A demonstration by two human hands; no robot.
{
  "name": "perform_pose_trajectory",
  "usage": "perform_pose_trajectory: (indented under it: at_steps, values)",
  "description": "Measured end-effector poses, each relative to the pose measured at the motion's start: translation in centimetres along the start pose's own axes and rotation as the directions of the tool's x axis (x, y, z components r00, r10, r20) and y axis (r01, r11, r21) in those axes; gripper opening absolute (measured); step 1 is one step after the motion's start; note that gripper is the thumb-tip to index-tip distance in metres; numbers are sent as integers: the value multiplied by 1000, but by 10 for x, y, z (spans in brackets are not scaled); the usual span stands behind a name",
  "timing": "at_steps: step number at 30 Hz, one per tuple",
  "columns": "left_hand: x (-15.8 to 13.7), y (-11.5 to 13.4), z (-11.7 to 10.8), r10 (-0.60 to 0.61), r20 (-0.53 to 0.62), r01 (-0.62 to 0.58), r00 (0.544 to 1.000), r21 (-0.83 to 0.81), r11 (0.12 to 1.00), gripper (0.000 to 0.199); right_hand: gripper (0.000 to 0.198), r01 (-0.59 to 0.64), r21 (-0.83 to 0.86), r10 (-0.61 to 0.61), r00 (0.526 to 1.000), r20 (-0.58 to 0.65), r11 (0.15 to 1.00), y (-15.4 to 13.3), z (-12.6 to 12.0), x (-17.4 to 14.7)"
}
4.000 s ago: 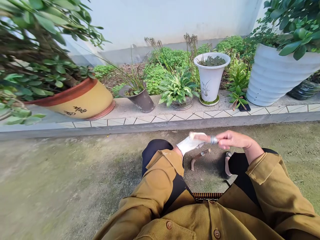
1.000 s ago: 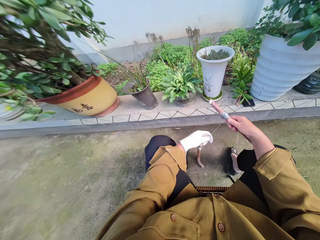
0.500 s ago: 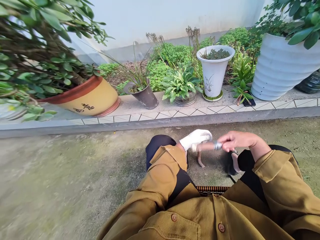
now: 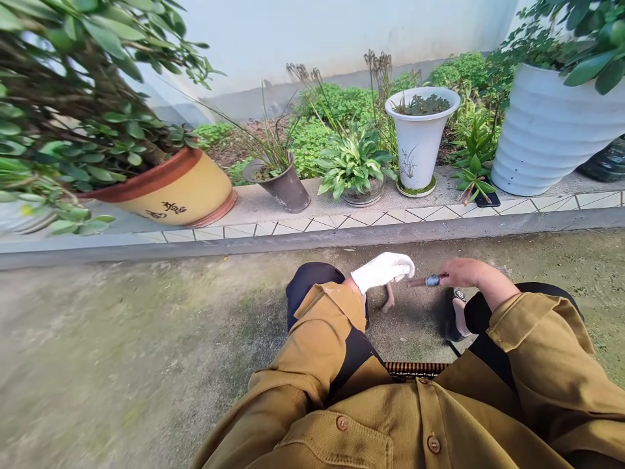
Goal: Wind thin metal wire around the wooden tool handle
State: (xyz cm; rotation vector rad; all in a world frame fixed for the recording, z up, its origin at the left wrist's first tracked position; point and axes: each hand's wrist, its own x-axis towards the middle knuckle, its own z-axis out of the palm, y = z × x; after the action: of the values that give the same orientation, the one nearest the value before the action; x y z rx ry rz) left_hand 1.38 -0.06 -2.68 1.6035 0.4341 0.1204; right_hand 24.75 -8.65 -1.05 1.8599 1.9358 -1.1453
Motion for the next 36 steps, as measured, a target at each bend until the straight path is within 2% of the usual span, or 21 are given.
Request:
perform_pose_trajectory:
  at_steps: [1, 2, 4, 5, 6, 7, 8, 9, 10, 12, 14, 16, 18, 22, 25, 28, 30, 32, 34, 36]
  values:
    - [0, 0, -1, -4, -16, 4, 1000, -4, 1000, 25, 12, 77, 32, -80, 992, 101, 997, -6, 2, -2]
    - [0, 0, -2, -7, -35, 7, 999, -17, 1000, 24, 13, 163, 89, -178, 963, 203, 983, -11, 2, -6]
    - [2, -2, -4, -14, -73, 11, 997, -46, 999, 25, 17, 316, 277, -400, 852, 338, 908, -16, -3, -18]
    - [2, -3, -4, -15, -82, 11, 997, -50, 999, 25, 22, 363, 383, -494, 803, 334, 849, -16, -7, -25]
    - [3, -4, -4, -15, -86, 11, 996, -47, 999, 25, 27, 391, 481, -558, 784, 272, 785, -14, -13, -32]
    - [4, -5, -4, -18, -81, 15, 997, -42, 999, 25, 33, 420, 563, -590, 793, 154, 712, -10, -18, -38]
    - [4, -6, -2, -25, -68, 23, 997, -40, 999, 25, 37, 447, 623, -554, 832, -25, 642, -4, -24, -42]
    - [4, -6, -1, -37, -53, 34, 998, -42, 999, 26, 39, 460, 655, -446, 872, -203, 600, 3, -28, -45]
    - [4, -6, 1, -47, -39, 45, 998, -50, 998, 27, 40, 462, 666, -327, 886, -328, 585, 11, -32, -44]
    - [4, -5, 4, -58, -23, 56, 998, -66, 996, 28, 41, 411, 664, -105, 887, -450, 624, 27, -35, -37]
    - [3, -3, 7, -47, -26, 45, 999, -89, 995, 28, 41, 340, 649, 23, 875, -483, 681, 40, -33, -27]
    - [2, 0, 8, -30, -35, 26, 999, -111, 993, 29, 41, 336, 649, 52, 863, -502, 683, 47, -30, -21]
    - [2, 1, 7, -28, -72, 20, 997, -110, 994, 29, 39, 390, 682, 13, 863, -506, 619, 47, -28, -21]
    - [2, -2, 2, -35, -199, 17, 979, -92, 996, 28, 35, 448, 783, -55, 879, -473, 431, 33, -25, -29]
    - [5, -5, 2, -3, -272, -25, 962, -101, 995, 37, 33, 457, 800, -82, 882, -464, 390, 18, -19, -22]
    - [13, -8, 10, 80, -302, -136, 950, -171, 976, 58, 35, 472, 773, -64, 867, -494, 424, -1, -2, 0]
    - [20, -11, 17, 90, -370, -180, 925, -215, 960, 62, 39, 445, 769, -63, 879, -472, 458, -14, 12, 16]
    - [25, -15, 25, 24, -540, -157, 841, -201, 967, 54, 40, 427, 754, -48, 882, -468, 499, -24, 24, 27]
    - [26, -20, 29, -40, -610, -92, 791, -183, 979, 49, 37, 430, 682, -3, 847, -531, 592, -28, 31, 32]
    - [24, -23, 33, -84, -617, -12, 783, -150, 989, 47, 34, 436, 602, 66, 772, -632, 669, -28, 33, 33]
